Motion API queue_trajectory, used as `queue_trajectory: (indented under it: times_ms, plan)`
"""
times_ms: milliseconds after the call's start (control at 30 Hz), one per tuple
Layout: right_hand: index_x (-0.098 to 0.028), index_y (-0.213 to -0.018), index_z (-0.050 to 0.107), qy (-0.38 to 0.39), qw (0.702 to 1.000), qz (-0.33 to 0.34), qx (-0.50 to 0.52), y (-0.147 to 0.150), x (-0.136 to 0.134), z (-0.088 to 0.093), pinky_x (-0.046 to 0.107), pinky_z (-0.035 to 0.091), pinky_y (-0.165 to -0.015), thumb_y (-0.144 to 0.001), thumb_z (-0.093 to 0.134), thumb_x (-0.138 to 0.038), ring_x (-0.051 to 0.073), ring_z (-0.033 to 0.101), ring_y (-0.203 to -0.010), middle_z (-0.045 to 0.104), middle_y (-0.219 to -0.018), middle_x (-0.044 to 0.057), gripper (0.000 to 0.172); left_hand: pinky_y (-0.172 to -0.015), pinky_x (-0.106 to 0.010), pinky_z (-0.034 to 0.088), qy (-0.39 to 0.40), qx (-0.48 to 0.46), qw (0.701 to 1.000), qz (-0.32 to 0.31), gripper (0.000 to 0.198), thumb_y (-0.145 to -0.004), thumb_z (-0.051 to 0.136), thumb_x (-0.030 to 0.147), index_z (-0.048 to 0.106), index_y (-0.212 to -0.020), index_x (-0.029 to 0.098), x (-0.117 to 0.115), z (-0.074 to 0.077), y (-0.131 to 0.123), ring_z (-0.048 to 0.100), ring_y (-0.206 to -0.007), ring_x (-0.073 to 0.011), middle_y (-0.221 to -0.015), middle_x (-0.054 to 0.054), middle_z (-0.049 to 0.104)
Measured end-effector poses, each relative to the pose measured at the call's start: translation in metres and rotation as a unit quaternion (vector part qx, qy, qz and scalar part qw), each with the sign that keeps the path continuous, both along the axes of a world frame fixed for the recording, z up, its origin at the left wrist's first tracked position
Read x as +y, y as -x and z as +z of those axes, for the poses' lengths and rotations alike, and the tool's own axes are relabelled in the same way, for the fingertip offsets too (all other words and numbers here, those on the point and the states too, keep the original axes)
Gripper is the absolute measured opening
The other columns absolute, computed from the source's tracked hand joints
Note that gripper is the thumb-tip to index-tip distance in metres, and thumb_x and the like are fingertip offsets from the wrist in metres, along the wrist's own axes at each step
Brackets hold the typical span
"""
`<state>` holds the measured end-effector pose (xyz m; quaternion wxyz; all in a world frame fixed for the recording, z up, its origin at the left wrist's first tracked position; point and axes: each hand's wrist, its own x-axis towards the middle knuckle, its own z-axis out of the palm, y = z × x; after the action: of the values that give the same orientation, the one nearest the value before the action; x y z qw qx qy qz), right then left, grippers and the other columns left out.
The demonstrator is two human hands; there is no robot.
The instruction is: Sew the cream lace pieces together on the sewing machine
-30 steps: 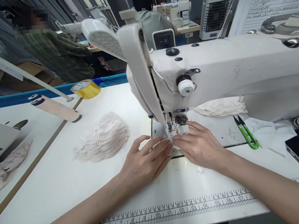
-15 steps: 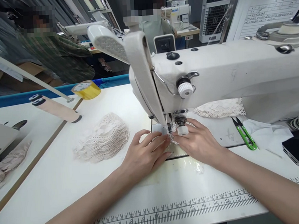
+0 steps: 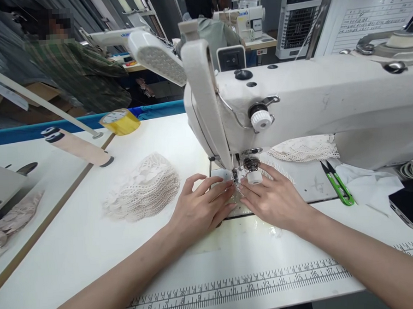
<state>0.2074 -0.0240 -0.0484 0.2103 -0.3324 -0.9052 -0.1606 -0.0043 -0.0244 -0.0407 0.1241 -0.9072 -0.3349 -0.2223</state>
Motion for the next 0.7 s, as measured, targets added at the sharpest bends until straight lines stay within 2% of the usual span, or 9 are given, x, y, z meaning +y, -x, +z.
queue_trajectory:
  times_ms: [133, 233, 433, 700]
  plan:
    - [-0.020, -0.109, 0.067, 0.003, 1.000, 0.014, 0.015, -0.0002, 0.0006, -0.0002, 0.045, 0.045, -0.091, -0.091, 0.053, -0.022, 0.023, 0.065, -0.092, 0.071, -0.104, 0.004, 0.023, -0.090, -0.039, 0.036, 0.002, -0.006, 1.000, 0.002, 0.019, -0.091, 0.055, 0.030, 0.067, -0.101, 0.019, 0.0009, 0.0007, -0.0003, 0.059, -0.099, -0.0190, -0.104, -0.002, 0.070]
    - [-0.023, -0.107, 0.068, 0.002, 1.000, 0.009, 0.013, 0.0003, 0.0012, 0.0003, 0.044, 0.046, -0.091, -0.092, 0.053, -0.024, 0.022, 0.066, -0.091, 0.070, -0.106, 0.003, 0.022, -0.090, -0.038, 0.037, 0.006, -0.011, 1.000, 0.004, 0.018, -0.090, 0.056, 0.028, 0.067, -0.101, 0.020, 0.0022, 0.0010, -0.0003, 0.059, -0.100, -0.0187, -0.104, -0.001, 0.070]
    - [-0.017, -0.104, 0.069, -0.033, 0.999, -0.003, 0.001, 0.0026, 0.0026, -0.0007, 0.044, 0.043, -0.095, -0.093, 0.053, -0.026, 0.019, 0.066, -0.087, 0.071, -0.104, 0.003, 0.022, -0.092, -0.039, 0.036, 0.012, -0.014, 1.000, 0.012, 0.019, -0.091, 0.053, 0.029, 0.067, -0.101, 0.020, 0.0059, -0.0006, 0.0008, 0.059, -0.102, -0.0194, -0.105, -0.001, 0.070]
    - [-0.015, -0.108, 0.067, -0.037, 0.999, -0.019, -0.009, 0.0014, 0.0032, -0.0015, 0.043, 0.040, -0.097, -0.094, 0.050, -0.027, 0.019, 0.067, -0.084, 0.070, -0.107, 0.002, 0.025, -0.092, -0.040, 0.035, 0.020, -0.012, 0.999, 0.025, 0.021, -0.092, 0.052, 0.031, 0.066, -0.102, 0.019, 0.0090, -0.0021, 0.0007, 0.059, -0.103, -0.0195, -0.107, -0.001, 0.070]
